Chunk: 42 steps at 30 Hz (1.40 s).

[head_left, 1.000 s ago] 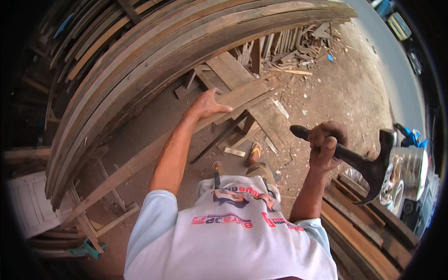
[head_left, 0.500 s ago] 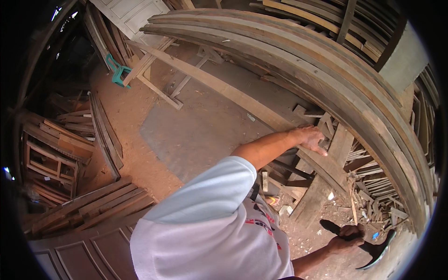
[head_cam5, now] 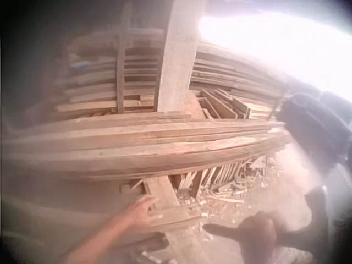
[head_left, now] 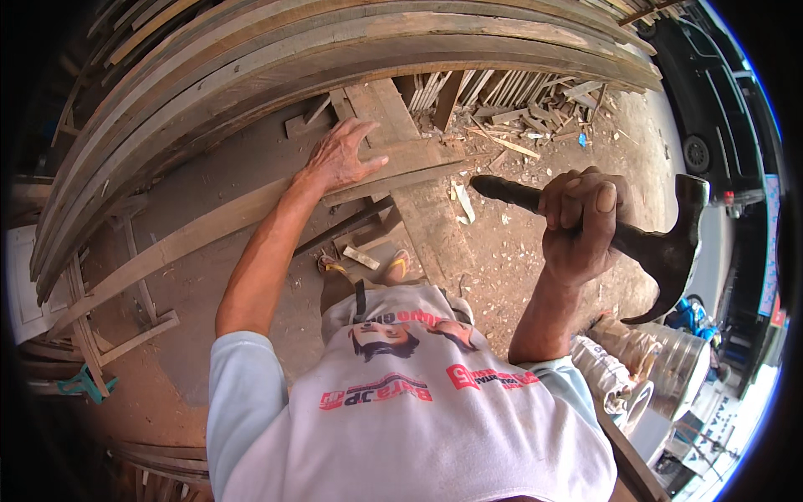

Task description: The person uses a hammer to pry apart and break wooden planks in a cluttered workshop. They repeatedly lift, position, and strike the planks to separate them, handling each piece individually.

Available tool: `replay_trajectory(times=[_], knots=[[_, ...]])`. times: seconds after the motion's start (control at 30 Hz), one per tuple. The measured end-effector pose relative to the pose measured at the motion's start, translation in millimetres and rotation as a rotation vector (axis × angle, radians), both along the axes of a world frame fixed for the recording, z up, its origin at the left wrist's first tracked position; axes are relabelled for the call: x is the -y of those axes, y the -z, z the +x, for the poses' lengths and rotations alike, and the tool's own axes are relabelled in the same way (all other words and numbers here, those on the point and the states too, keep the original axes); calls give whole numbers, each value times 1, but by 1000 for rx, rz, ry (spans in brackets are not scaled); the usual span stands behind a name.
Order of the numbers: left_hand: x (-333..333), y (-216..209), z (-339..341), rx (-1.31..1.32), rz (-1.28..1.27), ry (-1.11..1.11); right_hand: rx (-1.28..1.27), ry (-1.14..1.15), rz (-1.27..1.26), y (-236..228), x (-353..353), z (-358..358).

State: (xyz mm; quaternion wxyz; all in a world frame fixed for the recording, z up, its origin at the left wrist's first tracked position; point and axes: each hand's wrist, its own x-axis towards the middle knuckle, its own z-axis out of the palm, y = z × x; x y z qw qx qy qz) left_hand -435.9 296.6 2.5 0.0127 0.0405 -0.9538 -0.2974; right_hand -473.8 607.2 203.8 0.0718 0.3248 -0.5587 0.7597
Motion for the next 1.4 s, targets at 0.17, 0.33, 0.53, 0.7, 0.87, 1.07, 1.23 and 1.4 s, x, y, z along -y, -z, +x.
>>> replay_trajectory(times=[0.17, 0.33, 0.53, 0.7, 0.87, 1.07, 1.23, 1.4], knots=[[-55, 0, -39, 15, 60, 49, -31, -53, -36, -5, 57, -1], [-74, -11, -38, 145, 58, 7, -69, -32, 308, -14, 116, -11], [-69, -2, -39, 105, 144, 20, -248, -99, 645, 10, 168, -33], [-73, 15, -41, -81, 107, -35, -217, -72, 789, 29, 181, -48], [-75, 20, -40, -114, 64, -52, -141, -102, 715, 25, 189, -55], [-79, 18, -39, -88, 50, -50, -419, -82, 572, 20, 194, -79], [-78, 17, -39, 65, -24, -31, -493, 56, 558, 3, 191, -89], [-87, 20, -29, 30, -87, -28, 170, 219, 483, 17, 160, -138]])
